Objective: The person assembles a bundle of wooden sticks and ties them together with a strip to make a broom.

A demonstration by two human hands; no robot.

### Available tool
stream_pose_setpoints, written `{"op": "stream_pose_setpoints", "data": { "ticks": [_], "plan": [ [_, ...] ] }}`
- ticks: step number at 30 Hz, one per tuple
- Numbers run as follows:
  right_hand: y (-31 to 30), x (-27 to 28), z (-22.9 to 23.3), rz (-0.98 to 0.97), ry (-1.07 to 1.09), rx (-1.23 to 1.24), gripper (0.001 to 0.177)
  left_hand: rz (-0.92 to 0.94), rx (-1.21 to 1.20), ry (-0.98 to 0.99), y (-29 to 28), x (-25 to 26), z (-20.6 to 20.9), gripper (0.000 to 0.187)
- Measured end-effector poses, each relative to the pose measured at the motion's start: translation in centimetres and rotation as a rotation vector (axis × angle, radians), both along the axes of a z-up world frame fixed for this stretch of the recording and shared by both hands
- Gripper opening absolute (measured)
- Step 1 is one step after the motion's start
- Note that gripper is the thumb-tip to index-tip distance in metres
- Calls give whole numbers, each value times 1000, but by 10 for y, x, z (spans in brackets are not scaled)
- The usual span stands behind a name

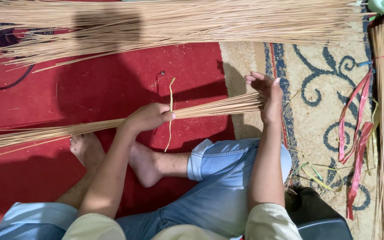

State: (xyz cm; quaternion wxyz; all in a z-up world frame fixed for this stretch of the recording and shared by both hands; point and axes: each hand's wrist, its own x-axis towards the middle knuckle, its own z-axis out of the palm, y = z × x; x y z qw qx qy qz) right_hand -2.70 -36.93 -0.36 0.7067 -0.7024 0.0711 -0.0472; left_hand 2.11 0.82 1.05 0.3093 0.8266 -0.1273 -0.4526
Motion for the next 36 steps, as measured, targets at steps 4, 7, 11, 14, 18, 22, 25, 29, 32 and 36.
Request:
{"op": "stream_pose_setpoints", "data": {
  "ticks": [4, 7, 11, 14, 18, 22, 25, 29, 32, 36],
  "plan": [
    [-1, -2, -15, 4, 22, 149, 95, 21, -8, 31, 0, 1, -8, 53],
    [6, 1, -4, 90, 76, 246, 101, 39, 30, 14, 1, 5, -10, 53],
    [10, 0, -1, 120, 77, 211, 95, 21, -20, 36, 4, 8, -21, 48],
    [9, 0, 10, 92, 46, 49, 89, 19, -35, 56, 2, 10, -18, 48],
    [9, -2, 41, -21, -26, -618, 62, 26, -39, 43, -1, 14, -11, 49],
    [50, 0, 18, -56, -153, -1192, 42, -12, -45, 8, -3, 19, -34, 46],
    [88, 1, 19, 256, -93, -1343, 63, -23, -33, -7, -8, 25, -36, 44],
    [77, 8, -47, 521, 80, -1447, 63, -77, 67, -35, -12, 32, -45, 47],
    [70, 12, -68, 569, 208, -1513, 38, -107, 155, -49, -13, 30, -37, 44],
    [72, 18, -55, 589, 409, -1487, 31, -150, 190, -84, -10, 29, -39, 46]
  ]
}}
